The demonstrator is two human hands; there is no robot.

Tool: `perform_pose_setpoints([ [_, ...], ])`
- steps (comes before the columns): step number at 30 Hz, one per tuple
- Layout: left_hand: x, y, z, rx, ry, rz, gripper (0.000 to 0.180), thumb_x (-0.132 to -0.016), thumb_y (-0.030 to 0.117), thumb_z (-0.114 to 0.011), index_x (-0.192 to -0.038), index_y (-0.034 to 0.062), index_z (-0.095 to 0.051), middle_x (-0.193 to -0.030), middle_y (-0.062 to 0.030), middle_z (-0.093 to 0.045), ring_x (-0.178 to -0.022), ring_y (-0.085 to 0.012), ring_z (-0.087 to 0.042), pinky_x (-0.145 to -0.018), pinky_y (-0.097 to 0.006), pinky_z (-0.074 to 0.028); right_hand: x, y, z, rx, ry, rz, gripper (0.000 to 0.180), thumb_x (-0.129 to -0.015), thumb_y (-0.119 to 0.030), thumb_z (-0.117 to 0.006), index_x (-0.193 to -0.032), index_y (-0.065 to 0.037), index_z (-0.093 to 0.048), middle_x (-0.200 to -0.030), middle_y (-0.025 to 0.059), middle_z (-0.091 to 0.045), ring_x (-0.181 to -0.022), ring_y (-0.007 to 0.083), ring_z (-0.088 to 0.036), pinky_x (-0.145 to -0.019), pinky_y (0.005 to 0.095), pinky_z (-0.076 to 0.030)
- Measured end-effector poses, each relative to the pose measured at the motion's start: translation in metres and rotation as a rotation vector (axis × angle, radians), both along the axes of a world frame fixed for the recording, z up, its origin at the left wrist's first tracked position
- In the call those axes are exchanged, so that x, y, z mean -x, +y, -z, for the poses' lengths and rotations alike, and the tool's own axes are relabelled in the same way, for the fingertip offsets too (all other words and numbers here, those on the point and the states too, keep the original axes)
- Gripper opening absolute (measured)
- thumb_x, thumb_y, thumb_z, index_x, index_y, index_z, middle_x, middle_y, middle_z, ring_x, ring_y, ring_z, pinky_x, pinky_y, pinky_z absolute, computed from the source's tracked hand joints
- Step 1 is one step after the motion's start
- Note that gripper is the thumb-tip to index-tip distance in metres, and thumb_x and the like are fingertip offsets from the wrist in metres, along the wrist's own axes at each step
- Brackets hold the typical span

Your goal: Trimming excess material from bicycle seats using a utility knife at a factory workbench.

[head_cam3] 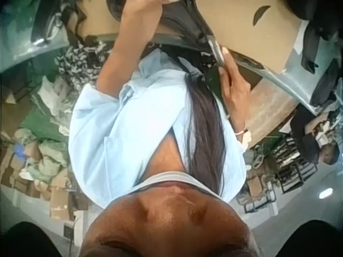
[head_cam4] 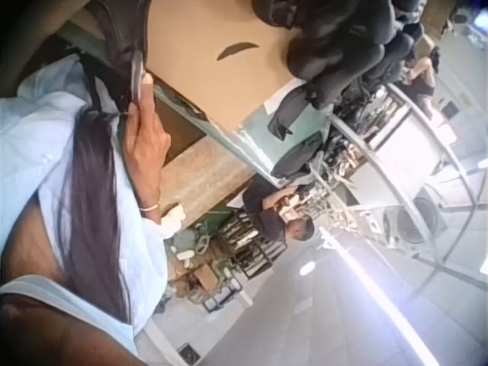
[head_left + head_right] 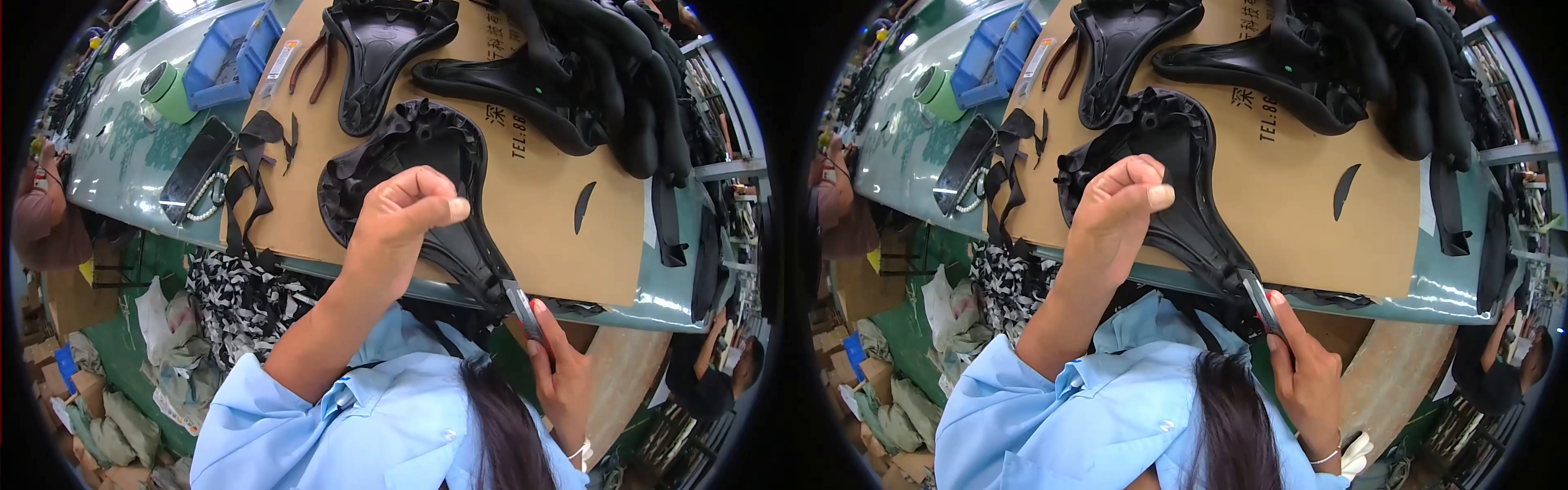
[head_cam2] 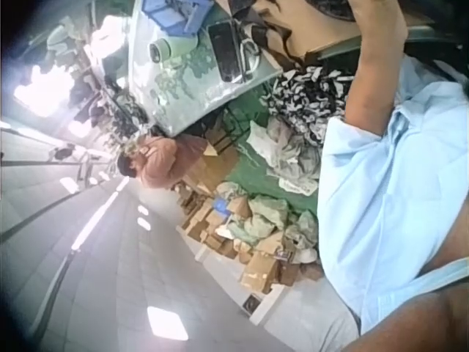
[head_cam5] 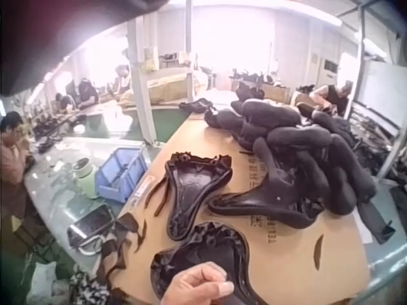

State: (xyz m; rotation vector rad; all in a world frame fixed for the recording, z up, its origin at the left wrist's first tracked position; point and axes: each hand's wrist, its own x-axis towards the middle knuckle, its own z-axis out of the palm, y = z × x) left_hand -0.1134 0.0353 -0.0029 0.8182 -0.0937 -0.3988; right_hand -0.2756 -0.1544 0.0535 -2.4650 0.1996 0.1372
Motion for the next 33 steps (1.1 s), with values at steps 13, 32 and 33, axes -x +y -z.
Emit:
perform_pose_setpoints([
  [13,-0.013,0.039,-0.014,-1.18,-1.316,0.334,0.021,-0.069,0.017,-0.073,-0.088,0.0069,-0.069,-0.085,-0.0046,-0.058,-0.083,-0.0223,-0.056,-0.073,-0.036,-0.044,0.01,0.0,0.039,-0.256,-0.251,0.334,0.046,-0.094,-0.009,-0.054,-0.139,-0.009,-0.045,-0.084,0.0072,-0.063,-0.059,0.0056,-0.051,-0.051,0.0206,-0.042],
  [32,-0.021,0.031,-0.001,-1.083,-1.182,0.278,0.01,-0.079,0.012,-0.065,-0.079,0.0025,-0.063,-0.073,-0.01,-0.058,-0.07,-0.0296,-0.058,-0.064,-0.039,-0.047,-0.031,-0.018,-0.008,0.673,-0.193,-0.547,0.06,-0.075,-0.001,-0.06,-0.131,-0.023,-0.058,-0.071,0.0062,-0.049,-0.056,0.0194,-0.05,-0.052,0.0299,-0.042],
  [33,-0.021,0.028,-0.002,-1.079,-1.184,0.279,0.01,-0.079,0.012,-0.065,-0.079,0.0025,-0.063,-0.073,-0.01,-0.058,-0.07,-0.0296,-0.058,-0.064,-0.039,-0.047,-0.029,-0.023,-0.006,0.676,-0.191,-0.544,0.06,-0.075,-0.001,-0.06,-0.131,-0.023,-0.058,-0.071,0.0062,-0.049,-0.056,0.0194,-0.05,-0.052,0.0299,-0.042],
])
